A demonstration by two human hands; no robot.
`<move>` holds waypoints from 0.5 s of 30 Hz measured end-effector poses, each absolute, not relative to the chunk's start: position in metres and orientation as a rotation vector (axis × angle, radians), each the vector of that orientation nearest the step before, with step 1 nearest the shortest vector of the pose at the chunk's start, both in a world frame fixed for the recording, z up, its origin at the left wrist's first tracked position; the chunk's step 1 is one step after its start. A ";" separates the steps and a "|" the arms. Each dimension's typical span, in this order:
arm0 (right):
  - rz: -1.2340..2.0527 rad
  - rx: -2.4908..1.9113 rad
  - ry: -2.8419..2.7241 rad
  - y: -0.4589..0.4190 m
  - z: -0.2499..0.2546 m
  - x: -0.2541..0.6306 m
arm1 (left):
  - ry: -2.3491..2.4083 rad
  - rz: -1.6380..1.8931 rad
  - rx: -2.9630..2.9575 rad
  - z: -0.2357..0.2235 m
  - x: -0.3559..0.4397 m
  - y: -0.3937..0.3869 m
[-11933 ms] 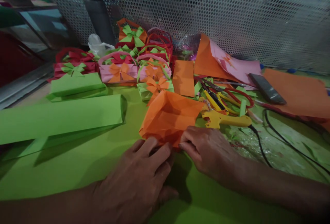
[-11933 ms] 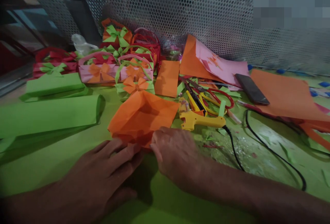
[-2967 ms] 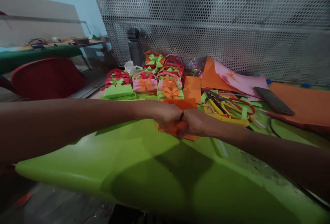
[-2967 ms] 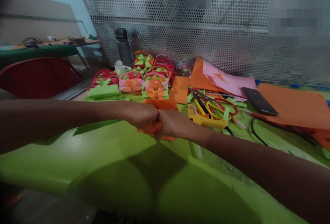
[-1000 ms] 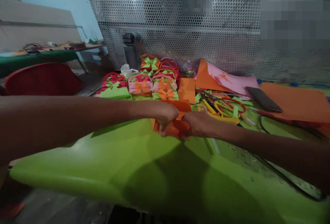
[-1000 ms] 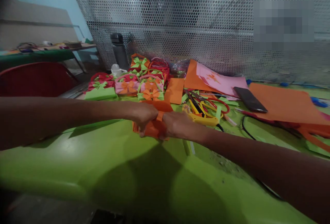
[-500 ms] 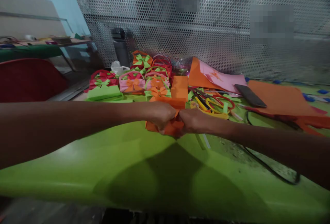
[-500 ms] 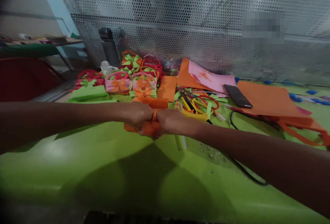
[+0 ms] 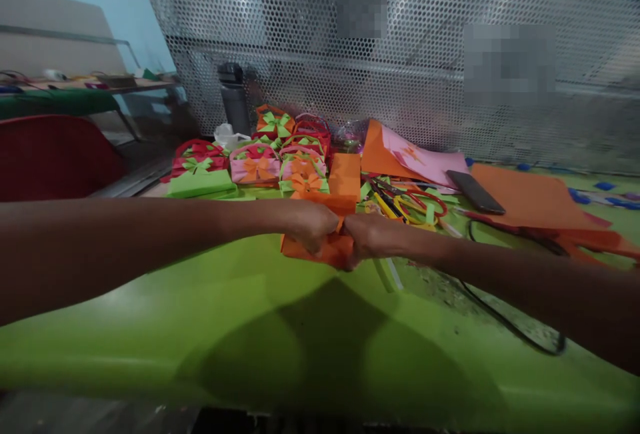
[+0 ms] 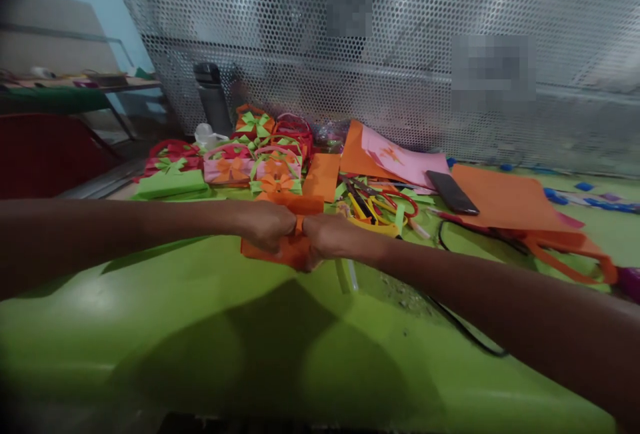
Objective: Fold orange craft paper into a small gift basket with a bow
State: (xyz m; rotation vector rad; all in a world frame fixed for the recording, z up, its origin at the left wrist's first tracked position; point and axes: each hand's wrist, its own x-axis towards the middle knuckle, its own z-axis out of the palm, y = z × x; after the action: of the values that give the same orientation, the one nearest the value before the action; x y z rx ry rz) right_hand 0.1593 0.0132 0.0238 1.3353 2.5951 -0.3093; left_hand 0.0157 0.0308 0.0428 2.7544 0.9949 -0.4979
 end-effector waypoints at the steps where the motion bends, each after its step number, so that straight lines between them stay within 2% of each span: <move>1: -0.294 1.331 2.611 0.011 0.024 0.161 | 1.006 -0.552 2.763 0.043 0.017 0.030; 6: -0.096 1.375 2.688 -0.008 0.036 0.167 | 1.073 -0.681 2.797 0.048 0.021 0.022; 10: 0.196 1.464 2.742 -0.033 0.044 0.171 | 1.115 -0.657 2.814 0.048 0.019 0.018; 15: 0.395 0.998 2.847 -0.053 0.026 0.176 | 1.082 -0.520 2.875 0.046 0.013 0.015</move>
State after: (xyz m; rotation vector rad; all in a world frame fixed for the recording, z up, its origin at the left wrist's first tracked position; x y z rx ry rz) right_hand 0.1764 -0.0529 0.0263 0.9982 2.8467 0.3952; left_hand 0.0127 0.0154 0.0456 2.8745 1.0817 -0.5199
